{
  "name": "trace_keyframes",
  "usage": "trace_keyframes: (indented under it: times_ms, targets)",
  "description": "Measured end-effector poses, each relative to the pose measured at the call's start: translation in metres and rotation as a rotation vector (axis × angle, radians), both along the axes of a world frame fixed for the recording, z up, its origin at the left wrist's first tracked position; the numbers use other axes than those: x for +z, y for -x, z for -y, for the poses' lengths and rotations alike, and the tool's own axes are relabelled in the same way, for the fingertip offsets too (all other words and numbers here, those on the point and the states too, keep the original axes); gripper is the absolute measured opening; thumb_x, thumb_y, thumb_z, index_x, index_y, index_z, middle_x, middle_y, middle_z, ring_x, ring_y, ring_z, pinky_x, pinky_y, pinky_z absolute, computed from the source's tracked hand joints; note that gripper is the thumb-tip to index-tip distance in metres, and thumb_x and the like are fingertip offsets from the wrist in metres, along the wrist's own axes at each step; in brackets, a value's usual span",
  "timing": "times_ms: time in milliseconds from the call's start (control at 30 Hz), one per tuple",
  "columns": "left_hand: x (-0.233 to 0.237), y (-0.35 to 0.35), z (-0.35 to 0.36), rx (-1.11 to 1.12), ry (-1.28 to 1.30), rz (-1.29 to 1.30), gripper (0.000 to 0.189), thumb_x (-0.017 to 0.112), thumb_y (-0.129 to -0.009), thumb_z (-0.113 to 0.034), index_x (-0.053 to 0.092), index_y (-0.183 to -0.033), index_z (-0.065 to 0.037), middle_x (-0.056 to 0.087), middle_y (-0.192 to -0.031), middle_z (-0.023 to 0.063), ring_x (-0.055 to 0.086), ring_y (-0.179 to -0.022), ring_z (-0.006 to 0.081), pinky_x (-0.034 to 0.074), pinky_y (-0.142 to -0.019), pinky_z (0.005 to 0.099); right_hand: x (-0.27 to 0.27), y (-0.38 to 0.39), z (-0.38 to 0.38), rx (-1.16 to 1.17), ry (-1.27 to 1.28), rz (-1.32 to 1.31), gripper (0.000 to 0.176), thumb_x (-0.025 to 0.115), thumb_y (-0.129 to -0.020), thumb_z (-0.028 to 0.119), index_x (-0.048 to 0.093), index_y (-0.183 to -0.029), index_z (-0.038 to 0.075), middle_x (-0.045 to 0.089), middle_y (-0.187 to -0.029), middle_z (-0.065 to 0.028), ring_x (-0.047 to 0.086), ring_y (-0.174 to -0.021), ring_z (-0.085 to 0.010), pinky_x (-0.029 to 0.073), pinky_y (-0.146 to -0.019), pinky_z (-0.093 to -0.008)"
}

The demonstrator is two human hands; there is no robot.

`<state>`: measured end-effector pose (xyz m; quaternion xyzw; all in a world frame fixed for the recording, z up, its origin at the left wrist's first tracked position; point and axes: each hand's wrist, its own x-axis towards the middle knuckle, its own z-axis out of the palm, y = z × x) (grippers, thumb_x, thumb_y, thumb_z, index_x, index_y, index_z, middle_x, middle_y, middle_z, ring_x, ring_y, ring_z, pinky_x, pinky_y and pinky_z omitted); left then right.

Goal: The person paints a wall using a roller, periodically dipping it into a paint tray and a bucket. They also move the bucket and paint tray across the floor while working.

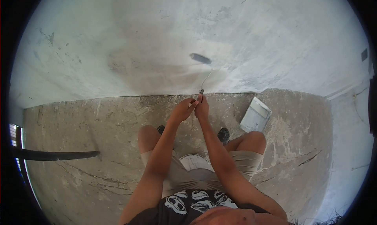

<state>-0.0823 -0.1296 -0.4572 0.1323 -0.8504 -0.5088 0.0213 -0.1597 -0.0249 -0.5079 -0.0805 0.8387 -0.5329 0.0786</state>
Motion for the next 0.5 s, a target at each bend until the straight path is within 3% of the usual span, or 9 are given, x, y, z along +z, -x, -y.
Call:
trace_keyframes:
  times_ms: [200,267,333,400,500]
  targets:
    - [-0.023,-0.002,0.008,0.058,0.039,-0.141,0.045,0.05,-0.1,-0.041,0.063,-0.112,0.0,0.067,-0.11,0.0219,0.062,-0.105,0.04,0.049,-0.088,0.0455,0.085,0.061,-0.019,-0.124,-0.065,-0.358,0.035,0.04,-0.104,0.035,0.053,-0.103,0.002,0.062,-0.081,-0.0292,0.059,-0.08,-0.0527,0.043,-0.064,-0.0565]
    - [-0.023,-0.003,0.007,0.053,0.019,-0.153,0.045,0.051,-0.1,-0.041,0.063,-0.113,0.001,0.067,-0.111,0.0215,0.062,-0.106,0.0395,0.049,-0.089,0.0453,0.112,0.072,-0.037,-0.085,-0.109,-0.346,0.033,0.041,-0.103,0.033,0.052,-0.102,0.003,0.063,-0.077,-0.0269,0.061,-0.077,-0.0515,0.043,-0.062,-0.057]
    - [-0.017,-0.001,0.004,0.042,0.089,-0.049,0.042,0.058,-0.097,-0.036,0.06,-0.121,-0.002,0.067,-0.116,0.0157,0.065,-0.094,0.0324,0.05,-0.085,0.041,0.089,0.085,-0.056,-0.068,-0.156,-0.403,0.031,0.042,-0.103,0.033,0.051,-0.101,0.003,0.064,-0.076,-0.0258,0.062,-0.075,-0.0499,0.045,-0.061,-0.0568]
    - [-0.026,0.004,0.002,0.033,0.11,-0.056,0.043,0.06,-0.095,-0.036,0.06,-0.122,-0.002,0.067,-0.116,0.0145,0.066,-0.092,0.0306,0.05,-0.083,0.0405,0.054,0.086,-0.078,-0.038,-0.418,-0.308,0.031,0.042,-0.103,0.033,0.051,-0.101,0.004,0.065,-0.077,-0.0262,0.063,-0.076,-0.0487,0.048,-0.061,-0.0563]
    - [-0.025,0.008,0.0,0.027,0.109,-0.072,0.044,0.062,-0.094,-0.036,0.06,-0.122,-0.003,0.067,-0.117,0.0129,0.066,-0.09,0.0288,0.051,-0.081,0.0399,0.025,0.084,-0.103,-0.031,-0.545,-0.338,0.031,0.043,-0.102,0.034,0.052,-0.104,0.005,0.065,-0.076,-0.0262,0.064,-0.074,-0.0476,0.05,-0.061,-0.0559]
